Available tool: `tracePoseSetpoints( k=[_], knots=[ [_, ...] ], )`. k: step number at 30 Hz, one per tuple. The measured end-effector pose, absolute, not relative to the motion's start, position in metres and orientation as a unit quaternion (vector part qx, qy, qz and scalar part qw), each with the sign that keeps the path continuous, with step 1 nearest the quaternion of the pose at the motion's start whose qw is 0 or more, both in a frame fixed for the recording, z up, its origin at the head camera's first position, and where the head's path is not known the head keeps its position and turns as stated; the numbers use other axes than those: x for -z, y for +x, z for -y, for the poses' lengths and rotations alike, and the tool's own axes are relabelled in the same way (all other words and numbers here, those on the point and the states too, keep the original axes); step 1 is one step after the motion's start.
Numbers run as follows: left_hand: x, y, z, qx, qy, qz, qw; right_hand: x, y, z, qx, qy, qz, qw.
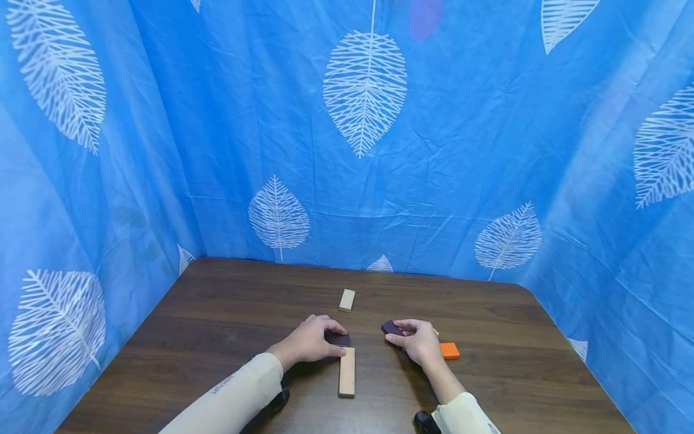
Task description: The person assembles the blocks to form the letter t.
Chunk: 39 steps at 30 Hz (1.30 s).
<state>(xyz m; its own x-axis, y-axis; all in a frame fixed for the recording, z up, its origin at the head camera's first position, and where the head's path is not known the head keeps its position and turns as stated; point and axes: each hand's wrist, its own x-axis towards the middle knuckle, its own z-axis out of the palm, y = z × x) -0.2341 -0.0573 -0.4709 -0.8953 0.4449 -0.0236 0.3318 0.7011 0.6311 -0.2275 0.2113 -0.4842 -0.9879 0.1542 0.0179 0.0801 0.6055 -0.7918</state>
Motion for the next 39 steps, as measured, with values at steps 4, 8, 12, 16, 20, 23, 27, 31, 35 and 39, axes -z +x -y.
tracePoseSetpoints(
  k=[4,8,12,16,20,23,27,31,35,39],
  knots=[
    [0.471,-0.235,0.057,-0.324,0.202,-0.920,0.090,0.484,-0.227,-0.211,-0.433,-0.057,0.898,0.050],
    [0.471,-0.235,0.056,-0.319,0.198,-0.922,0.088,0.484,-0.226,-0.212,-0.434,-0.053,0.898,0.049],
    [0.470,-0.233,0.056,-0.319,0.198,-0.923,0.086,0.481,-0.224,-0.213,-0.431,-0.046,0.900,0.051],
    [0.468,-0.232,0.056,-0.320,0.199,-0.922,0.086,0.479,-0.223,-0.214,-0.407,-0.035,0.911,0.060],
    [0.468,-0.233,0.056,-0.316,0.199,-0.924,0.084,0.477,-0.224,-0.215,-0.380,-0.032,0.923,0.053],
    [0.469,-0.233,0.055,-0.314,0.202,-0.924,0.082,0.475,-0.223,-0.214,-0.373,-0.028,0.926,0.042],
    [0.469,-0.233,0.055,-0.313,0.206,-0.923,0.083,0.474,-0.221,-0.211,-0.374,-0.008,0.927,0.032],
    [0.467,-0.232,0.056,-0.316,0.206,-0.922,0.085,0.471,-0.220,-0.205,-0.376,0.023,0.926,0.027],
    [0.467,-0.233,0.056,-0.319,0.204,-0.921,0.087,0.469,-0.219,-0.197,-0.382,0.039,0.923,0.012],
    [0.467,-0.232,0.055,-0.320,0.202,-0.921,0.089,0.469,-0.219,-0.190,-0.388,0.057,0.920,0.002]
  ],
)
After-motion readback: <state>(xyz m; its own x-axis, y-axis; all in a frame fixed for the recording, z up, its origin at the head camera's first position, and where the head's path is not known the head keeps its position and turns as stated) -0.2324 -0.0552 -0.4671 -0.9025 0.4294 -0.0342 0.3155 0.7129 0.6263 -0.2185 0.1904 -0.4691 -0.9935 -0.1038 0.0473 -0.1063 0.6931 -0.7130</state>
